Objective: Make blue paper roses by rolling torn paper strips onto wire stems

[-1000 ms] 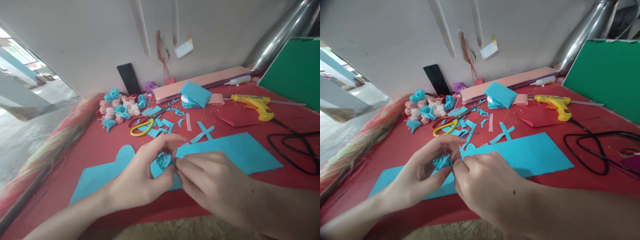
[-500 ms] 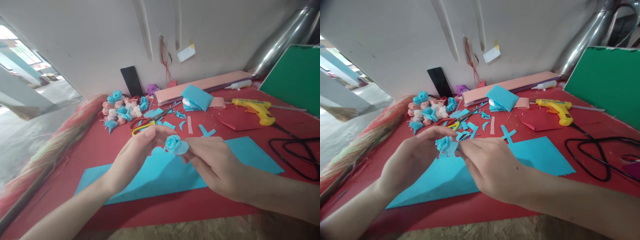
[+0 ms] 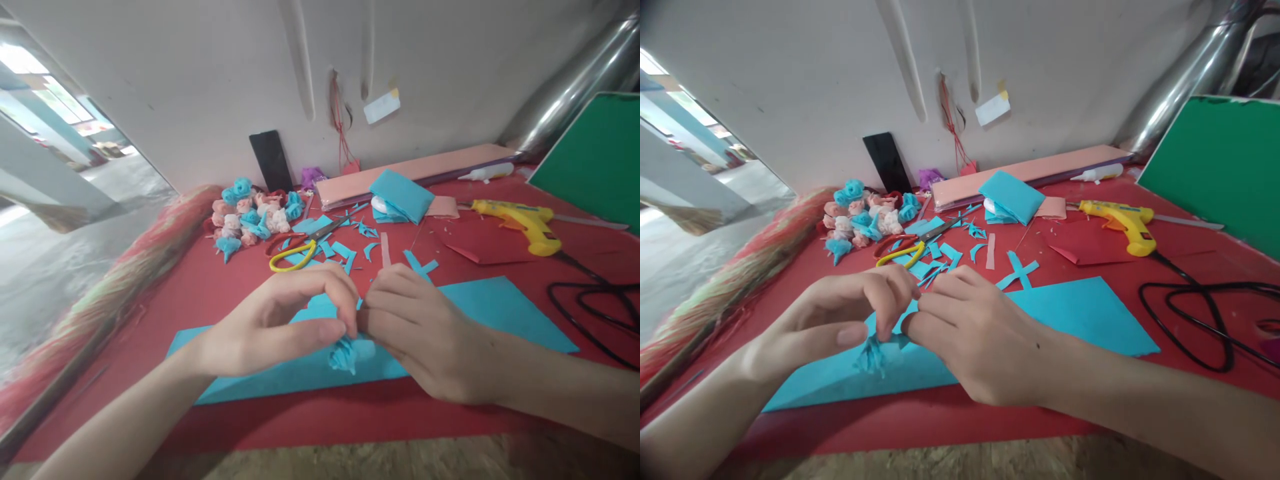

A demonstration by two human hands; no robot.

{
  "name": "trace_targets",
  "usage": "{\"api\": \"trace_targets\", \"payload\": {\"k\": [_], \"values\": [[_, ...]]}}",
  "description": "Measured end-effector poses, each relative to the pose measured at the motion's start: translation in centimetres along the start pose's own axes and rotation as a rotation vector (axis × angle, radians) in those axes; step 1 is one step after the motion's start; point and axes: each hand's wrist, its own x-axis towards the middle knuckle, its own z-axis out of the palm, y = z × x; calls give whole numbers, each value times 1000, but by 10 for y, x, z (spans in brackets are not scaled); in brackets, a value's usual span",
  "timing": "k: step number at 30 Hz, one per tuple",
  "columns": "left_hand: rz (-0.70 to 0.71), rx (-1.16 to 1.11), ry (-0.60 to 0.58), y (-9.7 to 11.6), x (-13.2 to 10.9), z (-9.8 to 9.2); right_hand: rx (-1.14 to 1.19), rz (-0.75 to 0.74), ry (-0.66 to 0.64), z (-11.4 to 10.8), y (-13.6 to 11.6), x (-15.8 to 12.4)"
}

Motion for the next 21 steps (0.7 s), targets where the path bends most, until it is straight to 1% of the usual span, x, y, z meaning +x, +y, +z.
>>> {"api": "trace_targets", "payload": {"k": [5, 9, 14, 21], "values": [[10, 75, 36, 1, -2, 1, -9, -10, -19, -1, -2, 1], [11, 90, -2, 1, -3, -2, 0, -5, -24, -1, -2, 0], [-31, 77, -57, 1, -2, -2, -6, -23, -36, 2, -1, -1], [-88, 41, -58, 1, -1, -2, -43, -45, -38, 4, 1, -2]]}}
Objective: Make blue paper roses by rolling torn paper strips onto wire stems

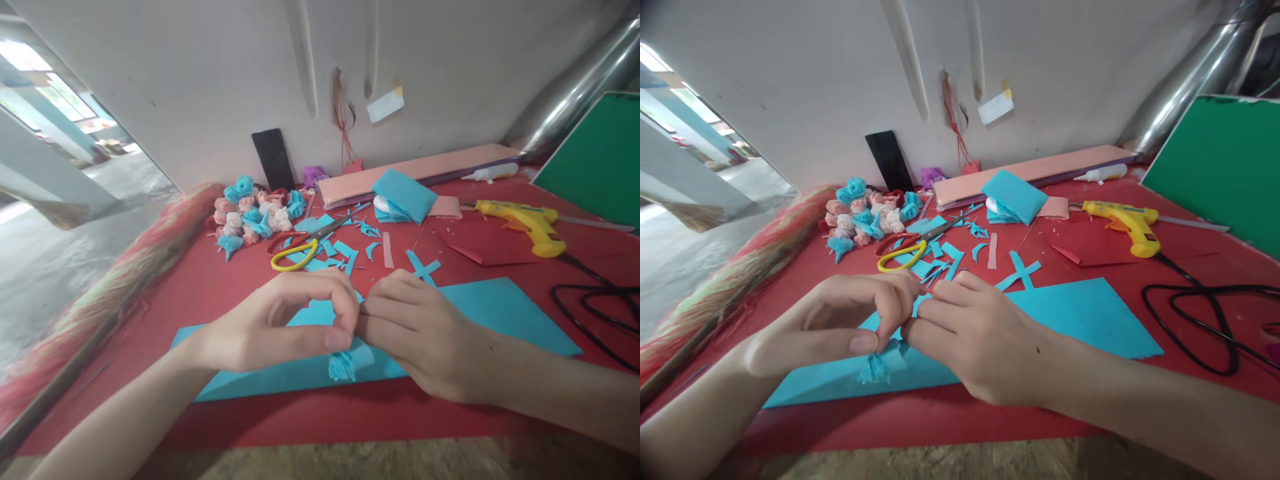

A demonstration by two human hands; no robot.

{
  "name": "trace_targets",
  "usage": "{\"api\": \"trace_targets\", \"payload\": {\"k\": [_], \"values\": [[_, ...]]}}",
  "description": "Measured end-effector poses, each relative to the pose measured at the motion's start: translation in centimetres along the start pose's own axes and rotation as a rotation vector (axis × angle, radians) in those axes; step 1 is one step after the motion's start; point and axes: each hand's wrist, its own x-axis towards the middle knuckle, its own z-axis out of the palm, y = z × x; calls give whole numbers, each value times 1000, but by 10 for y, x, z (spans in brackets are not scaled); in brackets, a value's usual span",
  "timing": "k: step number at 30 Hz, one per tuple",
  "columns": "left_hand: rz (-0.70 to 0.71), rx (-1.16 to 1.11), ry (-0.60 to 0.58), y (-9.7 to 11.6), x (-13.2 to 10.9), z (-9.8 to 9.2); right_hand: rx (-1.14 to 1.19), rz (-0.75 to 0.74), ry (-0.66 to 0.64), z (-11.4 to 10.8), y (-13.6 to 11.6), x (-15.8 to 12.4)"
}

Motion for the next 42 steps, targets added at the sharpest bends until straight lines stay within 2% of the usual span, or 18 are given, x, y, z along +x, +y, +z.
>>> {"api": "trace_targets", "payload": {"k": [4, 7, 10, 14, 20, 26, 32, 39, 42], "values": [[-10, -73, 55, 0, -2, 0, 23, -20, 46, 1, 4, -1], [3, -117, 142, -2, -4, 3, 168, 26, 74, 1, 5, 0], [-36, -161, 217, -4, -6, 7, 402, 217, 71, -1, 2, 2], [-67, -287, 211, -3, -5, 12, 655, 475, 47, -2, -4, 7], [-145, -465, 278, -3, 0, 19, 1062, 688, 82, 6, -7, 5], [-177, -473, 313, -3, 5, 23, 1258, 801, 137, 10, -7, 3], [-225, -525, 437, -6, 6, 27, 1450, 823, 160, 14, -7, 4], [-163, -590, 402, -10, 8, 31, 1415, 848, 170, 15, -8, 2], [-145, -608, 421, -14, 9, 33, 1438, 847, 189, 16, -9, 1]]}}
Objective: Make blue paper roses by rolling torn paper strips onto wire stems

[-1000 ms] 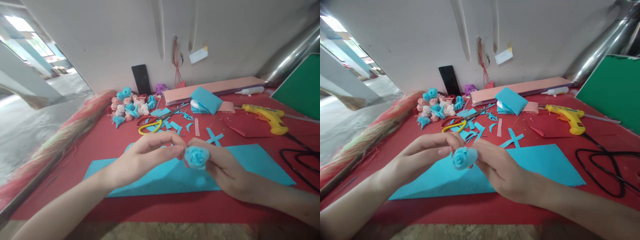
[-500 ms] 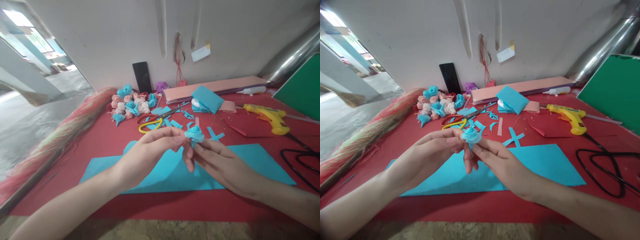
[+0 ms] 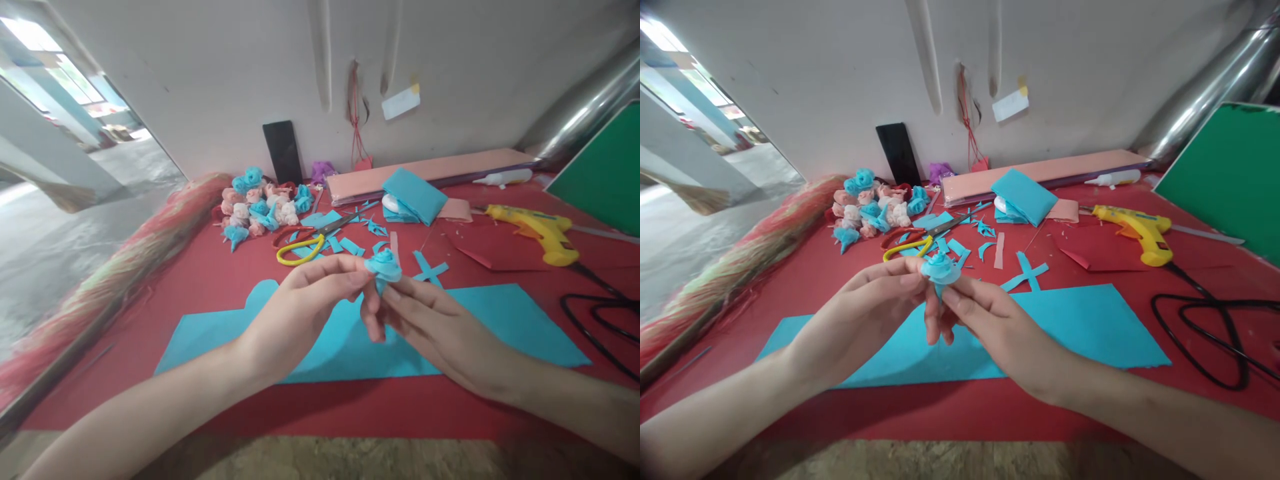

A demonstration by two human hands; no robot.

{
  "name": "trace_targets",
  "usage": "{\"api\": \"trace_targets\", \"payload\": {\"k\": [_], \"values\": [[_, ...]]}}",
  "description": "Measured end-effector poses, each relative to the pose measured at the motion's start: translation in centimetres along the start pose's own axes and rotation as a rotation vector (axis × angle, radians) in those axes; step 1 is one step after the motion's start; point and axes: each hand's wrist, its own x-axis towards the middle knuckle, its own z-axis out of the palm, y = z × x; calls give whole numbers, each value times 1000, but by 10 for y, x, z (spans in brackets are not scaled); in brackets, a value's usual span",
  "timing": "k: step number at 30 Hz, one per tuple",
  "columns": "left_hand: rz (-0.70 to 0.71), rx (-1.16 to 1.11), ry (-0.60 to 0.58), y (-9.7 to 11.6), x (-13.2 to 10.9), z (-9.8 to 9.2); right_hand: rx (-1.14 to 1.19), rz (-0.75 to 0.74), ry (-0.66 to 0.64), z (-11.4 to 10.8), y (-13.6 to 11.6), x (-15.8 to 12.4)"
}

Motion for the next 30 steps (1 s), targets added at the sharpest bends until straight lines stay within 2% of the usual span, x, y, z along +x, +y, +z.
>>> {"api": "trace_targets", "payload": {"k": [4, 13, 25, 30], "values": [[27, -25, 9, -7, 0, -1, 18, 8, 22, 4, 3, -3], [44, -14, 18, -13, 2, -3, -109, -1, 92, 10, 0, -4], [-4, 49, 3, -4, -1, 1, -496, -150, 237, 10, -2, -7], [13, 51, -26, -7, -2, 2, -312, -116, 235, 14, -5, -6]]}}
